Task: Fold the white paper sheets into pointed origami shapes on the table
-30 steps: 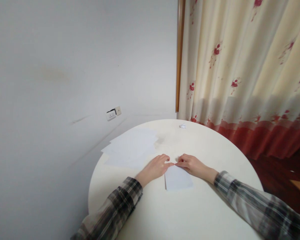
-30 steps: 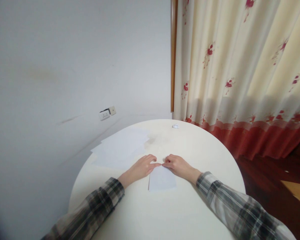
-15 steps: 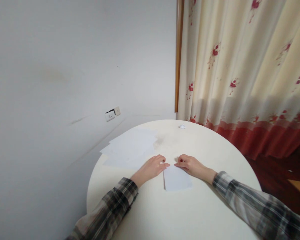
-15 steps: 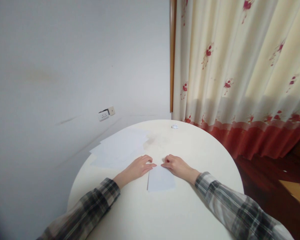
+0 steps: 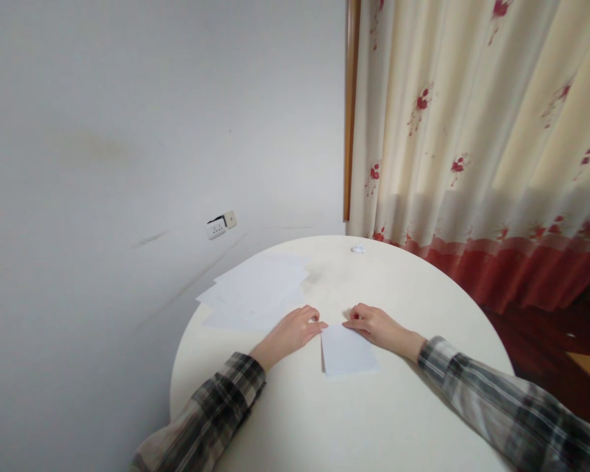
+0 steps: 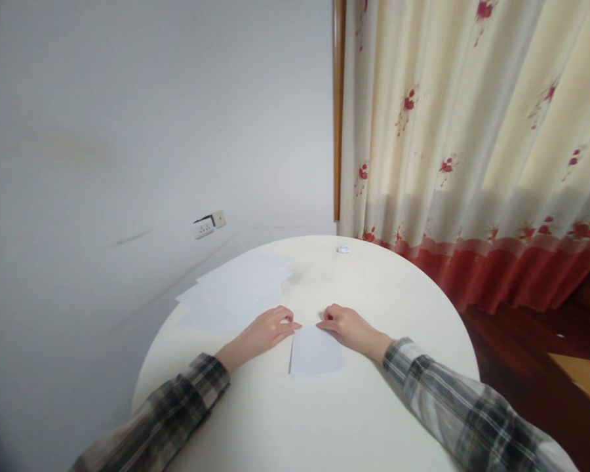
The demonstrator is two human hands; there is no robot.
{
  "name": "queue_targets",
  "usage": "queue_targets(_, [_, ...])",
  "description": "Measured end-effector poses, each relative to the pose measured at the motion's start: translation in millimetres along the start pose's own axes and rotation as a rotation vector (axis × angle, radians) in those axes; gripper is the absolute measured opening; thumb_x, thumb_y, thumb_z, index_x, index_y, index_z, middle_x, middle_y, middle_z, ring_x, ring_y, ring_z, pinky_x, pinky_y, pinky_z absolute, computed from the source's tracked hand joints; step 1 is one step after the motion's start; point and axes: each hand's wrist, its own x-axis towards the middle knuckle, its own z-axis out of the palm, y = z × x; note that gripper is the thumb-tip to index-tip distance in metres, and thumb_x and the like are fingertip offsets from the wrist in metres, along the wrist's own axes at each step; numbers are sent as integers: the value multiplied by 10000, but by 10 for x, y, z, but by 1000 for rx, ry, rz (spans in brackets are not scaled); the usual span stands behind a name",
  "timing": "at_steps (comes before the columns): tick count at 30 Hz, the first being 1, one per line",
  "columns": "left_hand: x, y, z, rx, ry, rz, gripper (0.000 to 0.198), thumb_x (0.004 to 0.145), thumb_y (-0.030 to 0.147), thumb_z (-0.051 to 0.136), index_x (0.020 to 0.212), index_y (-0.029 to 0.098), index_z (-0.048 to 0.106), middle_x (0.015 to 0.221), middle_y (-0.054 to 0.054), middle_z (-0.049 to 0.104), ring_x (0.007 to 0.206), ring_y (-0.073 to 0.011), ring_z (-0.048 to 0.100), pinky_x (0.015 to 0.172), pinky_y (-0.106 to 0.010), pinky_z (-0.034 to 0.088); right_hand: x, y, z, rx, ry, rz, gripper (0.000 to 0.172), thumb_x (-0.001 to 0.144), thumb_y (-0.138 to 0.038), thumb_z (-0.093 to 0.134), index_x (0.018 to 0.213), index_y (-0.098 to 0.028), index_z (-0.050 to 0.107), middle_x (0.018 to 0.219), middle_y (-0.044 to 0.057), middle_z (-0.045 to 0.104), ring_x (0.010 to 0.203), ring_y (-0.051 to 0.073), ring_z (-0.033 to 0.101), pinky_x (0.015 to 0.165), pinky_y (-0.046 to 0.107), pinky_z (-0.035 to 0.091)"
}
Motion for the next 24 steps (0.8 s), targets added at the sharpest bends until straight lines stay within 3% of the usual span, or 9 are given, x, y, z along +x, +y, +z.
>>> queue_targets(10, [-108,-16,-78,-8,-5,-25,210,862,239,440,1016,236,581,919,-53,526,867,-164,480,742,-283,400,-27,43,-12,-14,-9,-3,261,879,-232,393,1025,-227,609,851,65,542,762,137,494,649,235,398])
queue_targets(16, [-2,95,-70,-4,146,-101,168,837,202,453,811,185,618,883,-54,528,866,-171,475,767,-311,389,-2,40,4,-4,7,-7,257,873,-224,402,1019,-225,613,842,66,539,770,138,496,652,234,399])
queue_targets(18, [63,155,-28,-2,190,-136,160,836,194,452,828,175,611,900,-57,531,886,-176,470,780,-315,392,13,28,6,5,8,-7,256,872,-219,403,1016,-221,614,834,65,537,766,136,494,656,234,399])
queue_targets(21, [128,223,46,-41,144,-108,186,815,184,490,971,206,587,933,-43,532,897,-165,476,775,-288,407,36,0,1,-4,-4,-5,257,873,-215,405,1040,-220,601,833,65,531,771,141,482,661,240,393])
queue_targets(24, [143,241,88,-80,81,-77,221,817,155,477,986,238,594,903,-23,538,874,-143,491,755,-256,415,59,-23,-13,-42,-33,-26,279,876,-208,400,1097,-244,566,831,64,521,782,151,462,658,250,380])
